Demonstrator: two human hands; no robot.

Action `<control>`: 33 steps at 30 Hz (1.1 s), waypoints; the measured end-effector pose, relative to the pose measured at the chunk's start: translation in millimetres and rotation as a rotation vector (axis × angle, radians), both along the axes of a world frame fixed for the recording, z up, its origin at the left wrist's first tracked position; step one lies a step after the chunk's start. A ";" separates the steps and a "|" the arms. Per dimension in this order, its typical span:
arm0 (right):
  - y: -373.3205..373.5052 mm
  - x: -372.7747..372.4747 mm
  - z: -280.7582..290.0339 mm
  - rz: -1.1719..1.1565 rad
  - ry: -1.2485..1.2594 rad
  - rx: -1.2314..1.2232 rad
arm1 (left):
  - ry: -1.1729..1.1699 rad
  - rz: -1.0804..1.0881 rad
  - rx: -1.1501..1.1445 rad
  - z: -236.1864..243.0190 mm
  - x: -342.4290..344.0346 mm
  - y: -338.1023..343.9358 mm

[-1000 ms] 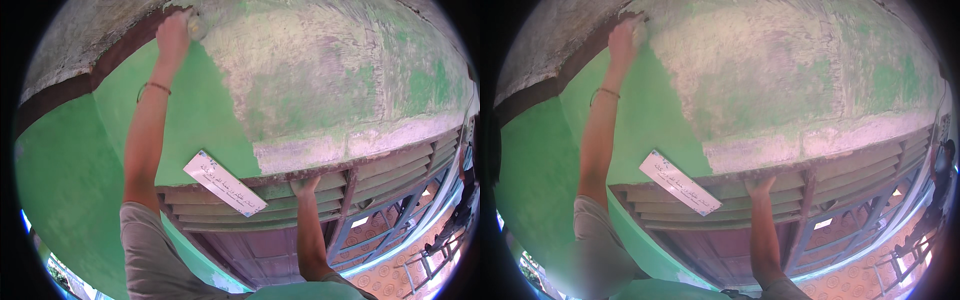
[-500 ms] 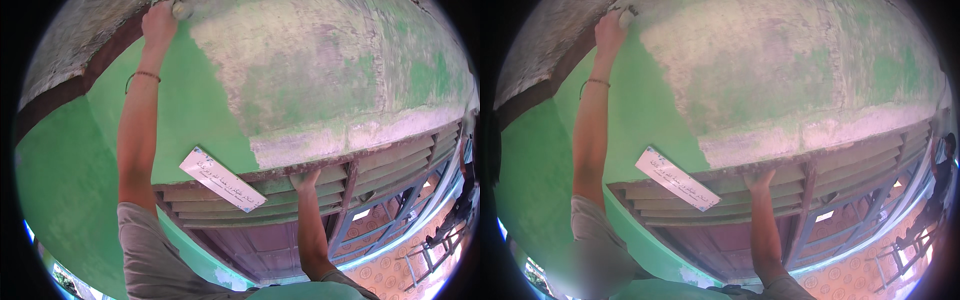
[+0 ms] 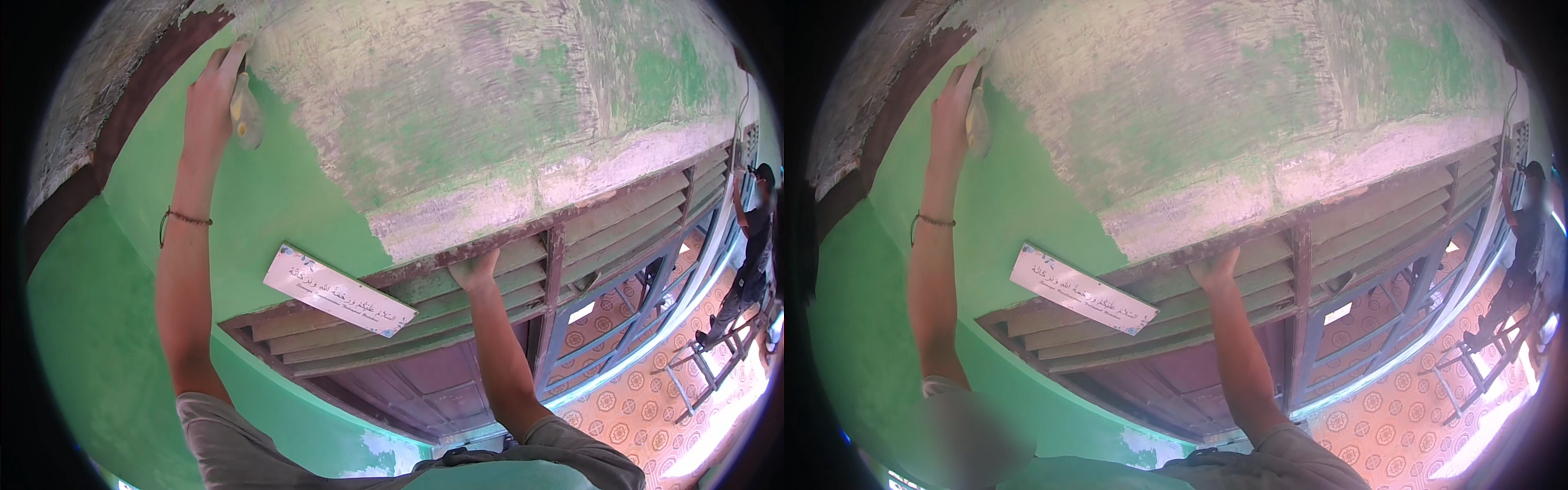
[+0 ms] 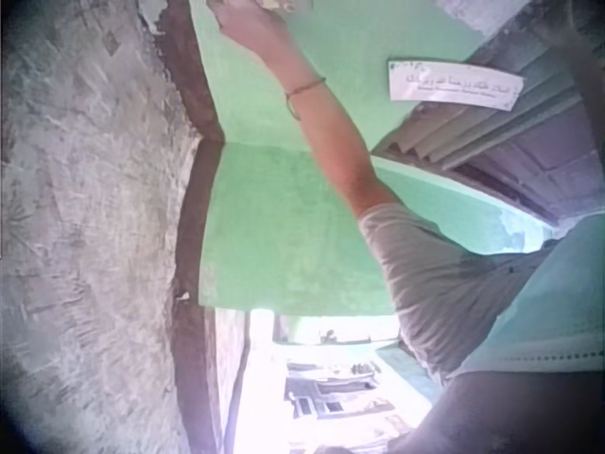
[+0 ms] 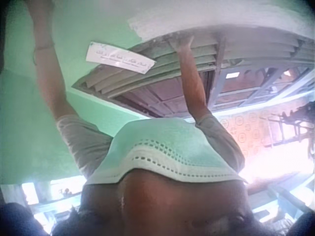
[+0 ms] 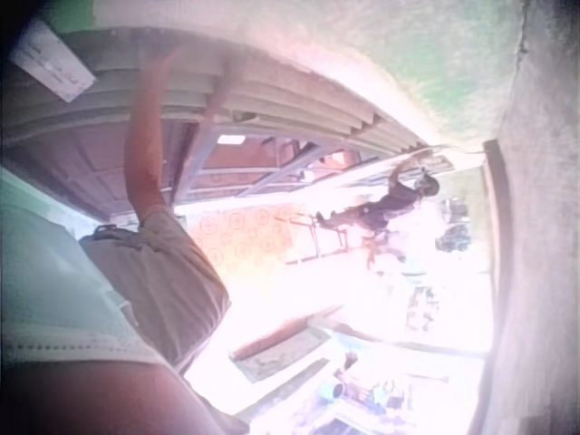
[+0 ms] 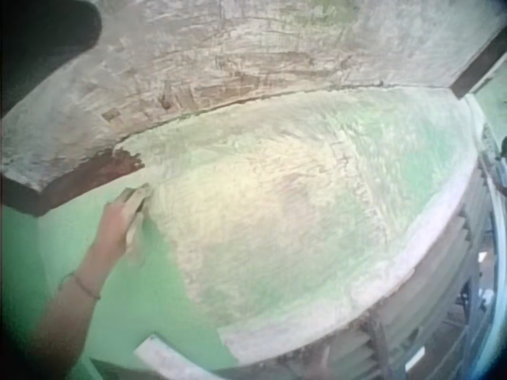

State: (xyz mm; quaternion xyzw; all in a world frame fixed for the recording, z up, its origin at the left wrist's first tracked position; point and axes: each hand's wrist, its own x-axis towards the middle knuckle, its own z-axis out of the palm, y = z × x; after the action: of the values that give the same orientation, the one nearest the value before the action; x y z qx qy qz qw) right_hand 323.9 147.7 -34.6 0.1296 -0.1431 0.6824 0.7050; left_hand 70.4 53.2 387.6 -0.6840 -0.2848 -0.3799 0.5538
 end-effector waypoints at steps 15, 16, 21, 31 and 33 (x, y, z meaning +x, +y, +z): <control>-13.6 -1.1 8.9 -0.014 -0.051 -0.203 | -0.222 -0.162 -0.059 42.5 -10.2 13.5; -12.9 -1.3 10.3 -0.030 -0.051 -0.225 | -0.140 -0.170 0.009 40.1 -10.9 16.0; -4.4 -3.7 -0.6 -0.015 -0.071 -0.178 | 0.097 -0.038 0.293 56.0 -22.6 9.6; -5.7 -2.1 -3.9 -0.038 -0.068 -0.142 | 0.014 0.025 0.267 52.2 -3.2 6.4; -7.0 -3.6 -0.6 -0.032 -0.062 -0.177 | 0.138 0.093 0.446 41.0 -17.4 18.8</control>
State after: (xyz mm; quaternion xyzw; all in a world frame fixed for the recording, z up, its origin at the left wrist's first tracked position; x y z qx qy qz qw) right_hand 320.3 140.7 -35.2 0.0436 -0.1059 0.6847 0.7197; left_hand 53.0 72.0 428.6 -0.5551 -0.1864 -0.3599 0.7264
